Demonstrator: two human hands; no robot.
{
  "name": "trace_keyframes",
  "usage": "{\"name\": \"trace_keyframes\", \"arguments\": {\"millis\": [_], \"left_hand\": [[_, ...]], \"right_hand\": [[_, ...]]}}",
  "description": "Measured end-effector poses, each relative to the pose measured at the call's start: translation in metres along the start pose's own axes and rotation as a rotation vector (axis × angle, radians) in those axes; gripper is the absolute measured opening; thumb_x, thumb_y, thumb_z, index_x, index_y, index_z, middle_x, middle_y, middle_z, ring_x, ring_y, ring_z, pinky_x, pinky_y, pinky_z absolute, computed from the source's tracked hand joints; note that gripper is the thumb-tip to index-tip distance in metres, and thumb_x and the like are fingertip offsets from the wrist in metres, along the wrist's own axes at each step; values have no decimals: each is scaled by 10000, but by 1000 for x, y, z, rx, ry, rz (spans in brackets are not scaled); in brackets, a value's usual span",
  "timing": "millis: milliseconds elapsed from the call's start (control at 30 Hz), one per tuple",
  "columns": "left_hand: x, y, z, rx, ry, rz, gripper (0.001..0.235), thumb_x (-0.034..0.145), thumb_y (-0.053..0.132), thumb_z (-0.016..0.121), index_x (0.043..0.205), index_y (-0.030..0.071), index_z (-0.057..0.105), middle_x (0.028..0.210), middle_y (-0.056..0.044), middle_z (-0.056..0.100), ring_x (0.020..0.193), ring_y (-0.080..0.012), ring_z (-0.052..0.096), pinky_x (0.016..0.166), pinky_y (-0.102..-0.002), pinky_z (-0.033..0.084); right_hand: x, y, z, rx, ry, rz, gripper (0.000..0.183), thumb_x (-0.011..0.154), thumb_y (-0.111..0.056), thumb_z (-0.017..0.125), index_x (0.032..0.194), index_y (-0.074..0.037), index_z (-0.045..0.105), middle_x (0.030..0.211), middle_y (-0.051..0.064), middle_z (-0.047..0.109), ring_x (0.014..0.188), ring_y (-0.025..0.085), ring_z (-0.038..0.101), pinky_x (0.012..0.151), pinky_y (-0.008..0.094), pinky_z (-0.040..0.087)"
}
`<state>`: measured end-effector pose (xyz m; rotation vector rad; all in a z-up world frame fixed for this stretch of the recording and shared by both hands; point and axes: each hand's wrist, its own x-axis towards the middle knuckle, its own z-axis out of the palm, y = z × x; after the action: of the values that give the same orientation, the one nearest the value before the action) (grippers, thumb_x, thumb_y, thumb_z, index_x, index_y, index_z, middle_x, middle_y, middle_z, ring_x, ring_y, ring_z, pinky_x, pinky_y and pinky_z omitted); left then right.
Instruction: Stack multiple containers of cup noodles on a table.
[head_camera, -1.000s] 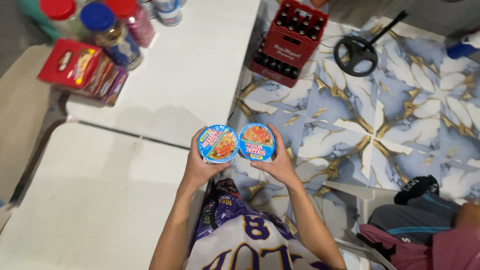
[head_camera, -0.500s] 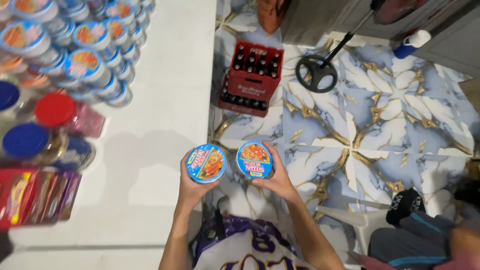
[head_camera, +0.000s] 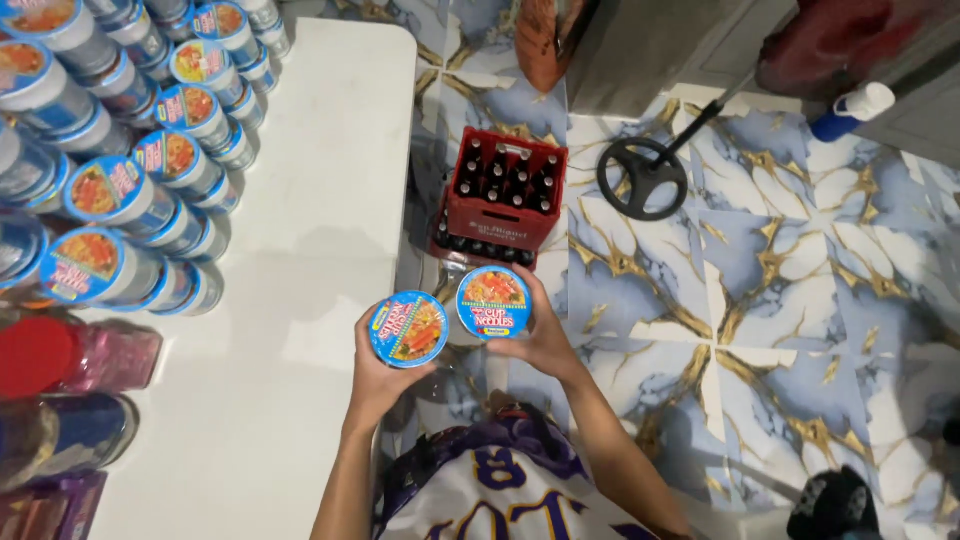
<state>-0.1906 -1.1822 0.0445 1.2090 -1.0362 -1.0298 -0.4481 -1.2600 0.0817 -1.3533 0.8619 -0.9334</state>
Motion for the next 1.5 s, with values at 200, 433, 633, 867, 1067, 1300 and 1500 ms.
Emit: {"name": "trace_keyframes", "arguments": {"millis": [200,433,633,867,1067,1300,1500], "left_hand": [[65,-29,34,-89,198,83,1075,603,62,938,1480,24,317,1379,-139,553,1271,-224,595,1089,-373,510],[111,-28,44,-55,337,10,1095,581,31,930,1486,39,314,1367,-132,554,1249,-220,597,1069,-364,517],[145,-24,9,-6,464,-25,1114,580,30,941,1486,41,293,1371,-144,547,1247,-220,595,1067,-365,516],[174,-24,-43,-30,673,14,1098,594,43,936,1485,42,295,1376,-152,546,1255,-226,603,1067,-361,527],[171,-31,-68,40,817,13,1103,604,61,954,1481,33,285,1385,-169,543,1271,-237,595,1084,-371,518],[169,-28,-71,29,1042,1,1133,587,88,970,1480,40,274,1390,-167,534,1280,-244,588,1092,-381,517],[182,-39,-66,4,1293,-15,1154,582,80,966,1487,51,252,1387,-163,531,1271,-242,590,1087,-380,515]], "right_hand": [[91,-7,-61,13,-140,17,1136,646,-136,957,1567,-83,295,1513,93,478,1419,205,467,1187,363,382],[185,-2,-67,-1,-288,33,1133,647,-103,962,1569,-80,305,1506,96,482,1411,208,467,1195,369,380],[259,-1,-26,9,-400,173,1167,605,-114,942,1560,-91,271,1492,71,471,1359,198,512,1134,386,457],[341,24,43,109,-582,94,1107,669,-57,907,1561,-53,251,1503,128,459,1398,216,487,1163,371,435],[398,36,117,110,-779,41,1029,688,-36,906,1515,-45,294,1469,118,465,1371,213,505,1142,378,483],[463,43,224,136,-937,-144,991,724,-72,930,1519,-29,340,1430,100,420,1379,218,491,1124,393,526],[510,52,286,78,-998,-200,996,737,-137,943,1542,-4,372,1476,125,451,1368,251,532,1136,398,517]]}}
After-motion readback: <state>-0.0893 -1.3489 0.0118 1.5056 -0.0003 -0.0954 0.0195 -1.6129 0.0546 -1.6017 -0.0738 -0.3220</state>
